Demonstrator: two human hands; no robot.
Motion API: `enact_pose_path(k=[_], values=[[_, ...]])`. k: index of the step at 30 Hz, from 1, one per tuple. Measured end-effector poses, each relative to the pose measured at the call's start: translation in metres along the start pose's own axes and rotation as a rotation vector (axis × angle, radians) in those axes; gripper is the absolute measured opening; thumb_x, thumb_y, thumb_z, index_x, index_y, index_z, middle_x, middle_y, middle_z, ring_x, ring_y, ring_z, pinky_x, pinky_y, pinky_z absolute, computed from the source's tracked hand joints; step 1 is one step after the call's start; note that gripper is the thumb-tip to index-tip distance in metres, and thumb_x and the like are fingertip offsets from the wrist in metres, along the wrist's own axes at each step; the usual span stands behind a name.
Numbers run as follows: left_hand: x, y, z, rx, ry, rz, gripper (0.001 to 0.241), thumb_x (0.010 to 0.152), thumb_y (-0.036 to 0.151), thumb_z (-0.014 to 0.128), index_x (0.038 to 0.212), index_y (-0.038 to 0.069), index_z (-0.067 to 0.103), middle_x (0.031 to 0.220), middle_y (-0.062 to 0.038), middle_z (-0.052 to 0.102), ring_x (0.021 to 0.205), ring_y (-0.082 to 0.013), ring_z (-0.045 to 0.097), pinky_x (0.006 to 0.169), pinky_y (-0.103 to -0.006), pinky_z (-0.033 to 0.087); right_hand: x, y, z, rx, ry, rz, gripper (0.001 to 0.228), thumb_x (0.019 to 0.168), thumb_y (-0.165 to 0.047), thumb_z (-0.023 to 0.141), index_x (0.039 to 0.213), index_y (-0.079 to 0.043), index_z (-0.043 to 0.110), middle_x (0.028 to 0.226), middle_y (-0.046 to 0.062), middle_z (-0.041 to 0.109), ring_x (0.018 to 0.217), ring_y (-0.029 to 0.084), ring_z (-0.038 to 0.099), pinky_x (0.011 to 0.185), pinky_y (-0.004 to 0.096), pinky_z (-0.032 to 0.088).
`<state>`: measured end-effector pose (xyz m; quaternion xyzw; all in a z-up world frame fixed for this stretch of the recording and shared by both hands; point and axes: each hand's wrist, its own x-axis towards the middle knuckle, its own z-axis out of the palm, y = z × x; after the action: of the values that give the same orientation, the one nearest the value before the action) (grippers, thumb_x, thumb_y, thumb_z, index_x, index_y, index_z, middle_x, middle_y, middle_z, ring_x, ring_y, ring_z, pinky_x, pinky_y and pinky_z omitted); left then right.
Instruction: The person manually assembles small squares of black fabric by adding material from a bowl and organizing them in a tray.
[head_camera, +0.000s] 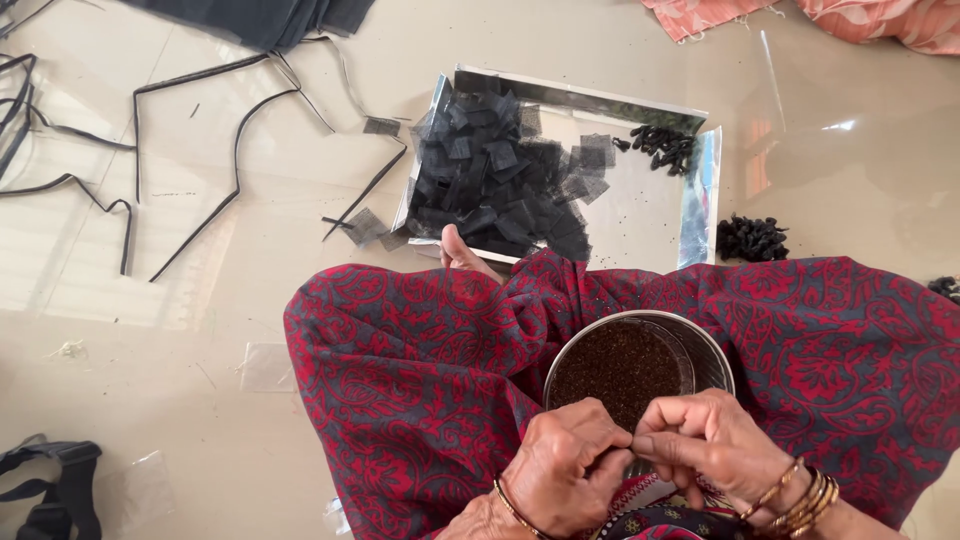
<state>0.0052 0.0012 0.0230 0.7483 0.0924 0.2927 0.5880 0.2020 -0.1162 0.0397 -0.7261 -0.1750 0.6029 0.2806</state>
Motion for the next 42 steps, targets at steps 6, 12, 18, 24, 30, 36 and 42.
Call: enact_pose_path(k=[6, 12, 18, 24, 30, 36, 42], values=[[0.001, -0.012, -0.002, -0.271, -0.07, -0.409, 0.004, 0.084, -0.001, 0.073, 0.087, -0.001, 0.069, 0.078, -0.014, 0.069, 0.064, -0.0219, 0.068, 0.053, -0.0319, 0.05, -0.003, 0.017, 0.009, -0.227, 0.094, -0.341, 0.02, 0.09, -0.017, 0.071, 0.086, 0.002, 0.075, 0.063, 0.012, 0.072, 0.055, 0.016, 0.067, 0.047, 0.032, 0.061], [-0.007, -0.027, -0.014, -1.071, -0.179, -0.803, 0.001, 0.087, -0.003, 0.071, 0.086, -0.003, 0.071, 0.08, -0.011, 0.073, 0.062, -0.0133, 0.067, 0.06, -0.0237, 0.056, -0.028, -0.015, 0.007, -1.118, 0.01, -1.287, 0.06, 0.081, -0.012, 0.064, 0.135, 0.013, 0.054, 0.118, 0.024, 0.065, 0.098, 0.034, 0.069, 0.066, 0.034, 0.062], [-0.013, -0.023, -0.017, -1.105, -0.26, -0.892, 0.005, 0.091, 0.0, 0.074, 0.089, -0.004, 0.073, 0.082, -0.012, 0.073, 0.064, -0.0146, 0.068, 0.061, -0.024, 0.056, -0.006, 0.039, -0.017, -1.501, -0.132, -1.374, 0.058, 0.085, -0.015, 0.063, 0.132, 0.017, 0.052, 0.116, 0.031, 0.061, 0.107, 0.042, 0.064, 0.074, 0.041, 0.061], [-0.011, -0.031, -0.016, -1.166, -0.275, -0.936, 0.004, 0.09, 0.0, 0.073, 0.091, -0.004, 0.074, 0.083, -0.013, 0.074, 0.066, -0.0161, 0.07, 0.061, -0.0241, 0.057, -0.005, 0.031, -0.013, -1.441, -0.213, -1.447, 0.052, 0.091, -0.022, 0.066, 0.13, 0.01, 0.056, 0.121, 0.026, 0.063, 0.114, 0.041, 0.064, 0.087, 0.045, 0.058], [-0.01, -0.037, -0.014, -1.187, -0.265, -0.946, 0.004, 0.089, -0.001, 0.071, 0.091, -0.004, 0.074, 0.084, -0.013, 0.075, 0.066, -0.017, 0.071, 0.06, -0.0242, 0.057, 0.0, 0.035, -0.012, -1.478, -0.233, -1.457, 0.048, 0.09, -0.018, 0.068, 0.124, 0.013, 0.056, 0.118, 0.027, 0.063, 0.107, 0.041, 0.065, 0.082, 0.043, 0.059], [-0.011, -0.033, -0.012, -1.15, -0.229, -0.945, 0.003, 0.089, -0.001, 0.076, 0.089, -0.004, 0.074, 0.082, -0.012, 0.074, 0.066, -0.0163, 0.07, 0.064, -0.0243, 0.058, -0.002, 0.036, -0.012, -1.365, -0.168, -1.384, 0.046, 0.085, -0.018, 0.069, 0.116, 0.016, 0.063, 0.106, 0.028, 0.062, 0.097, 0.037, 0.065, 0.073, 0.037, 0.061], [-0.004, -0.018, -0.017, -1.117, -0.237, -0.945, 0.001, 0.092, -0.003, 0.076, 0.091, -0.003, 0.075, 0.082, -0.011, 0.074, 0.072, -0.0163, 0.072, 0.071, -0.026, 0.06, -0.007, 0.015, -0.009, -1.473, -0.203, -1.493, 0.035, 0.083, -0.016, 0.068, 0.104, 0.012, 0.063, 0.102, 0.021, 0.062, 0.085, 0.031, 0.062, 0.055, 0.033, 0.054]])
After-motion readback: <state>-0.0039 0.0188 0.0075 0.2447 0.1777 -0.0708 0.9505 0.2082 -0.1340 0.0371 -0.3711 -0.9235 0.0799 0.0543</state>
